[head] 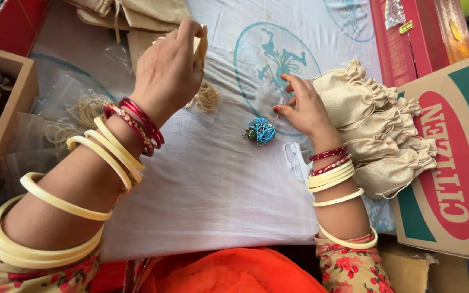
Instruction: Sort jewelry items and place them into small drawstring bags.
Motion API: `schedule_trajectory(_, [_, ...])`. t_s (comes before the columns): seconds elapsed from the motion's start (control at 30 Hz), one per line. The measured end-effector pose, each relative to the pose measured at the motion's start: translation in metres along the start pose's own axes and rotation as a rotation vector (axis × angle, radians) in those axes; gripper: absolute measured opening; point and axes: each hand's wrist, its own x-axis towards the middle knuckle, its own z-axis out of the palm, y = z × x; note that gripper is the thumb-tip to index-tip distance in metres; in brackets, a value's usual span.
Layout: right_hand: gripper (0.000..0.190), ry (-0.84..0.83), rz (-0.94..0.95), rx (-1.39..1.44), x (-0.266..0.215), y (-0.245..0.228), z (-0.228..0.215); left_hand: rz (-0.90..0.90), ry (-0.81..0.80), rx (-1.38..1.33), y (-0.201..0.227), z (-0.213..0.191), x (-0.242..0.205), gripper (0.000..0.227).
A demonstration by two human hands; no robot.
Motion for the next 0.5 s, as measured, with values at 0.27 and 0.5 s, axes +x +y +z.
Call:
schedule_trajectory(0.27, [0.025, -0.077, 0.137, 0.317, -0.005, 0.062, 0.006, 0.126, -0.090, 0.139, 0.007, 0.002, -0.005, 0.018])
schedule_trajectory(0.5, [0.013, -0.252, 0.112, 1.081, -0.013, -0.002, -0.034, -0.063, -0.190, 0.083, -0.004, 0.003, -0.009, 0.012])
